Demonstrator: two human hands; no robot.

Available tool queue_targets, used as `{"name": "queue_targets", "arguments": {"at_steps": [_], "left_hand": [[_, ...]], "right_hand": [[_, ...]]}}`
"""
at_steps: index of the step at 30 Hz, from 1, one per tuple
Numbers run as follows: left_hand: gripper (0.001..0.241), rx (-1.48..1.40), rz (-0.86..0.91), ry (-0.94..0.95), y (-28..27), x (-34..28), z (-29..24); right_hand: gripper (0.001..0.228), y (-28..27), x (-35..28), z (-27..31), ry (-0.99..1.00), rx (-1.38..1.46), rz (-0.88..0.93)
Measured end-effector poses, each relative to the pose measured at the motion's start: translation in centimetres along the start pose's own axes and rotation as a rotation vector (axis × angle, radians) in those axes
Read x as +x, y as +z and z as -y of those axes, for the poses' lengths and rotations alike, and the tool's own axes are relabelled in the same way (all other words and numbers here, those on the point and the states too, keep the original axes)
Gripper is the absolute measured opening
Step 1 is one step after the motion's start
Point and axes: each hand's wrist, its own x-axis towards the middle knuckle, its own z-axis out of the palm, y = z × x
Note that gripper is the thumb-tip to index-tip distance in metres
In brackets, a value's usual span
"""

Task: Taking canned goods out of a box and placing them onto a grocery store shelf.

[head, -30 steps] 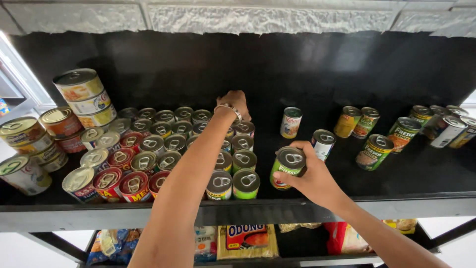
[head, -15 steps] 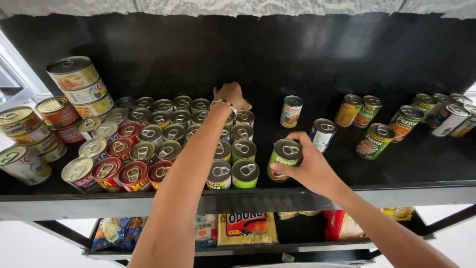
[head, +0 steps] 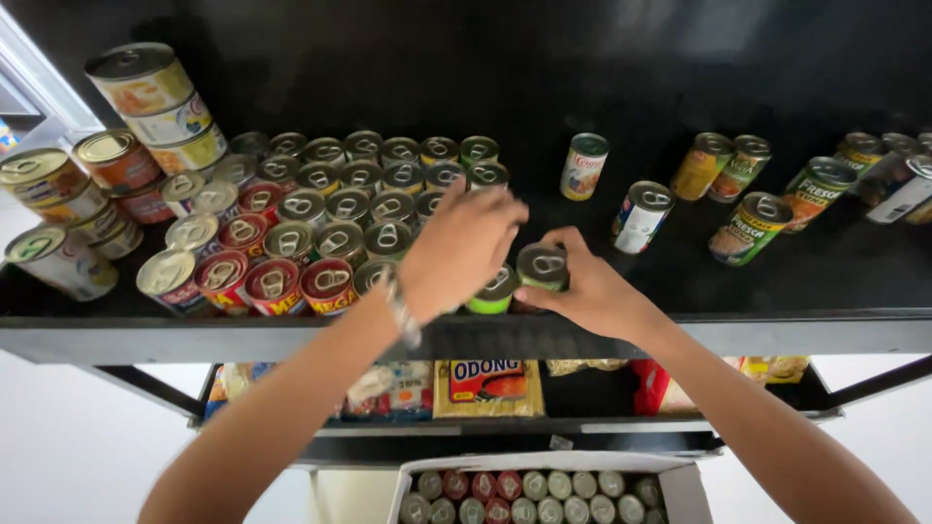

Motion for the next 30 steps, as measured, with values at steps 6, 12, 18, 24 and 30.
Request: {"name": "queue_targets", "arguments": {"at_steps": [6, 12, 18, 24, 30], "left_hand": [[0.025, -0.287, -0.207, -0.081, -3.2, -6.7, -4.4], [0.066, -0.587, -0.449, -0.144, -6.3, -9.1, -9.8], [0.084, -1.233, -0.819, -0.248, -6.8, -10.8, -14.4], [0.057, -1.29, -1.04, -0.314, -1.7, -13.1, -16.9], [0.061, -1.299, -0.985, -0.277, -0.1, -13.7, -17.3]], "right_hand": [[0.08, -0.9, -0.3, 1.5, 0.128, -0.01, 0.209], [0.093, -1.2, -4.6, 4.2, -0.251, 0.117, -0.001], [0.067, -1.0, -9.8, 9.5, -0.518, 0.875, -0.044], [0.029, -1.5, -15.8, 11.8, -0.419, 0.773, -0.093], [0.046, -1.7, -15.9, 15.7, -0.423, 0.601, -0.088]]}}
